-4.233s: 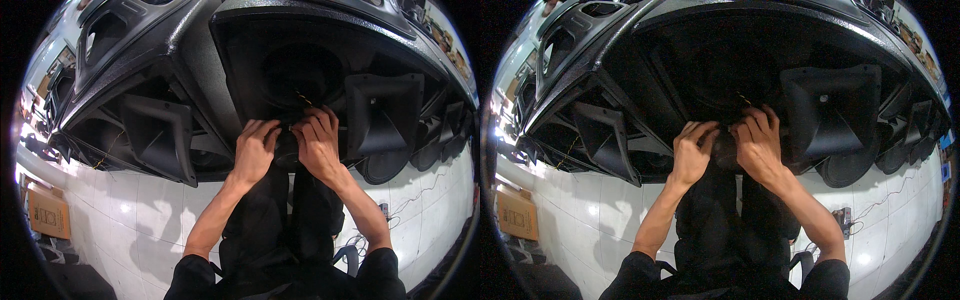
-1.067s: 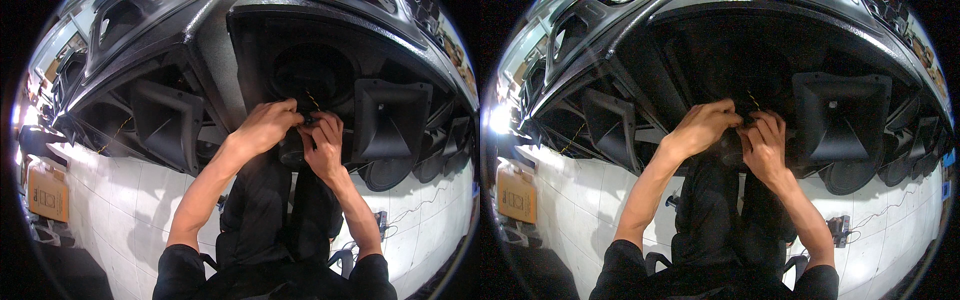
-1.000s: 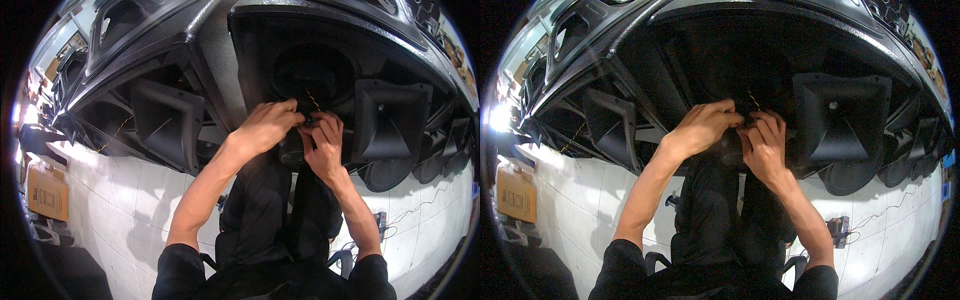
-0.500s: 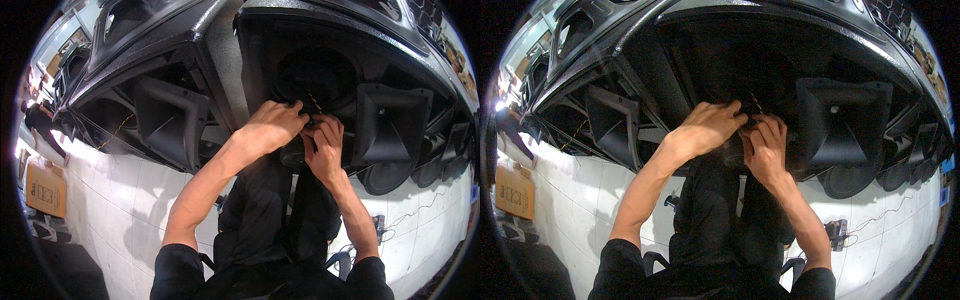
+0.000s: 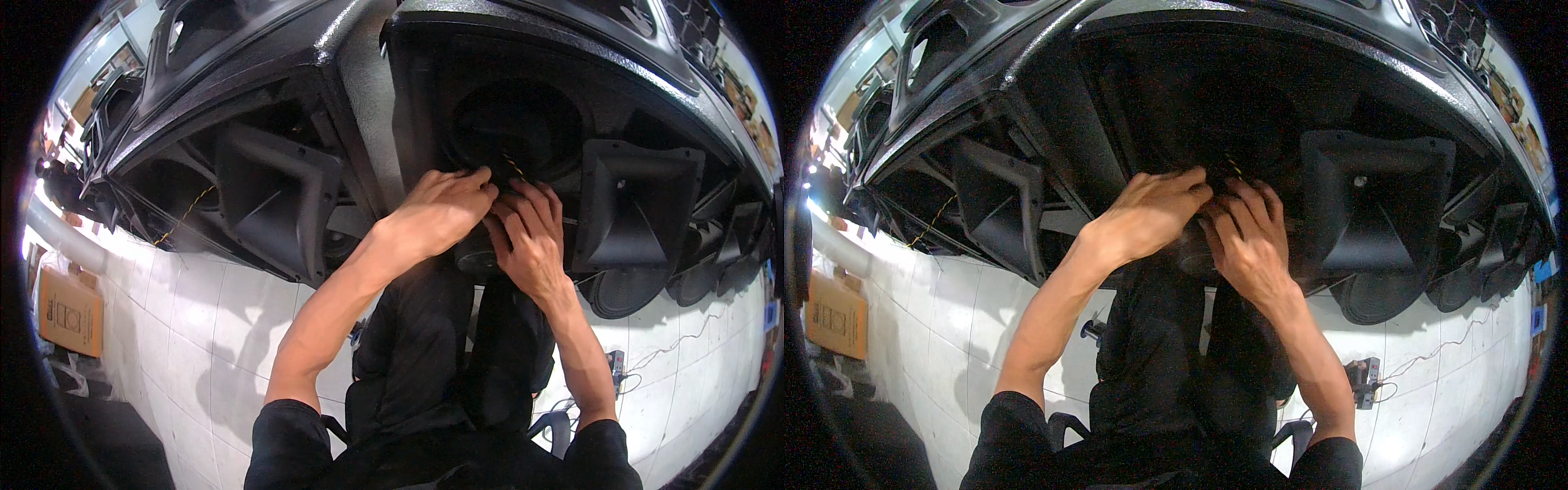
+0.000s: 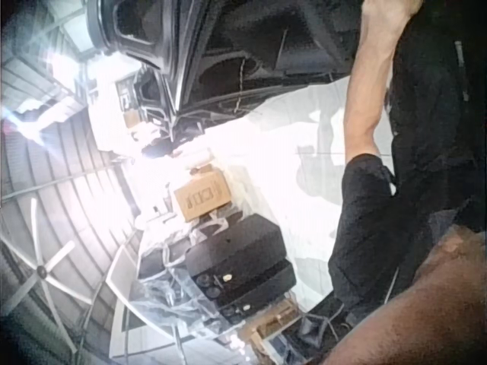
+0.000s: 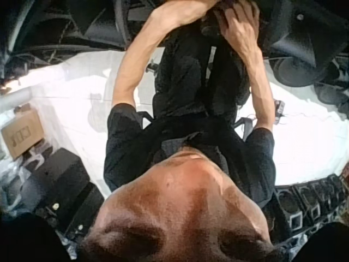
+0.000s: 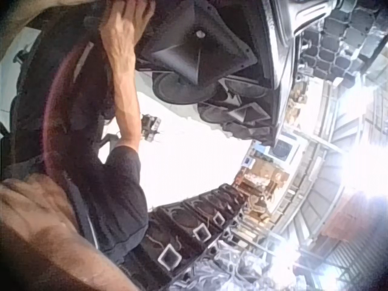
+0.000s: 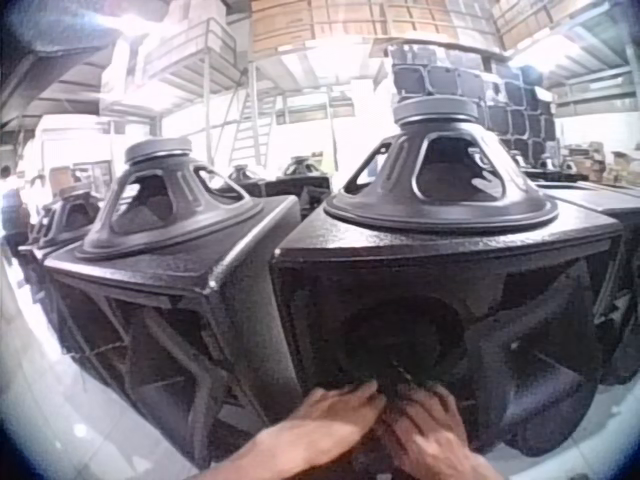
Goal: The person sits on the floor and solders wires to a speaker's terminals using a soldering iron and solder. They then handle a larger speaker, connect wires to its terminals, and solder those connections.
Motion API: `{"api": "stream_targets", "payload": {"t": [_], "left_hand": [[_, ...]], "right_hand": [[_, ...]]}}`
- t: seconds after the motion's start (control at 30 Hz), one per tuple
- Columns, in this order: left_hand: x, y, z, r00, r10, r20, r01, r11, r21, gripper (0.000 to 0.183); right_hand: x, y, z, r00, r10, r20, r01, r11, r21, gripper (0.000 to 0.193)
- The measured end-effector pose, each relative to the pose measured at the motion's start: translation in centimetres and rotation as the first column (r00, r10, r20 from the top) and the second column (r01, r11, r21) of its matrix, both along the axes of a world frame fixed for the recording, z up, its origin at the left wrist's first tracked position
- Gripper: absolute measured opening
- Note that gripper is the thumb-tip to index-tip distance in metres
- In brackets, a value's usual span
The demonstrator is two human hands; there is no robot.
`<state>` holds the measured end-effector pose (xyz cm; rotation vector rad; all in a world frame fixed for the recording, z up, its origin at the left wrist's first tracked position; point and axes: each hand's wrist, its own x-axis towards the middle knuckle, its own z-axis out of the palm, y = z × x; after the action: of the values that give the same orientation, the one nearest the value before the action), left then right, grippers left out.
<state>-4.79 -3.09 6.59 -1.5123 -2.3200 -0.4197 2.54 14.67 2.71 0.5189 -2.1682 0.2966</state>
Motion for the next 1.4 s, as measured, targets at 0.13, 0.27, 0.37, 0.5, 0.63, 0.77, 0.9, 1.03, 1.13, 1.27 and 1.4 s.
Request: {"api": "stream_targets", "payload": {"t": [0.13,0.27,0.37,0.5,0.63,0.77,0.9,1.03,1.13,1.27,1.4], "left_hand": [[0.2,0.0,0.0,0.999,0.030,0.042,-0.030,0.999,0.013,0.031],[0.2,0.2,-0.2,0.988,0.046,0.146,-0.052,0.998,0.038,0.031],[0.5,0.1,-0.9,0.984,0.083,0.156,-0.105,0.985,0.140,0.023],[0.1,0.3,-1.0,0.954,0.112,0.279,-0.132,0.990,0.053,0.023],[0.3,0.7,-1.4,0.964,0.121,0.236,-0.167,0.969,0.184,0.020],[0.8,1.1,-0.5,0.944,0.107,0.313,-0.163,0.974,0.158,0.018],[1.0,0.9,-0.4,0.919,0.117,0.375,-0.181,0.974,0.139,0.016],[1.3,1.2,-1.1,0.884,0.127,0.450,-0.220,0.962,0.161,0.016],[1.6,1.4,-1.4,0.840,0.147,0.522,-0.277,0.944,0.180,0.017],[2.1,1.6,-2.0,0.852,0.192,0.486,-0.331,0.918,0.218,0.018],[2.7,1.9,-2.0,0.849,0.275,0.451,-0.392,0.901,0.188,0.019]], "right_hand": [[0.5,0.1,-0.3,0.999,0.037,-0.019,-0.038,0.998,-0.048,0.036],[2.4,0.5,-0.3,0.999,0.013,-0.029,-0.016,0.995,-0.098,0.039],[4.2,0.6,-0.9,0.998,-0.029,-0.052,0.024,0.994,-0.106,0.043],[6.7,1.3,-1.9,0.999,-0.030,-0.022,0.026,0.986,-0.162,0.043],[9.5,1.6,-3.7,0.997,-0.022,0.078,0.036,0.984,-0.174,0.042],[11.5,2.4,-5.2,0.989,-0.070,0.128,0.095,0.973,-0.208,0.043],[12.8,2.9,-6.1,0.976,-0.135,0.171,0.175,0.952,-0.251,0.039],[13.9,3.5,-7.4,0.959,-0.197,0.203,0.249,0.927,-0.279,0.036],[14.6,3.6,-8.1,0.952,-0.208,0.227,0.272,0.913,-0.305,0.034],[15.1,3.3,-8.7,0.945,-0.223,0.239,0.291,0.906,-0.307,0.032],[15.7,3.5,-9.0,0.924,-0.270,0.270,0.346,0.891,-0.293,0.031]]}}
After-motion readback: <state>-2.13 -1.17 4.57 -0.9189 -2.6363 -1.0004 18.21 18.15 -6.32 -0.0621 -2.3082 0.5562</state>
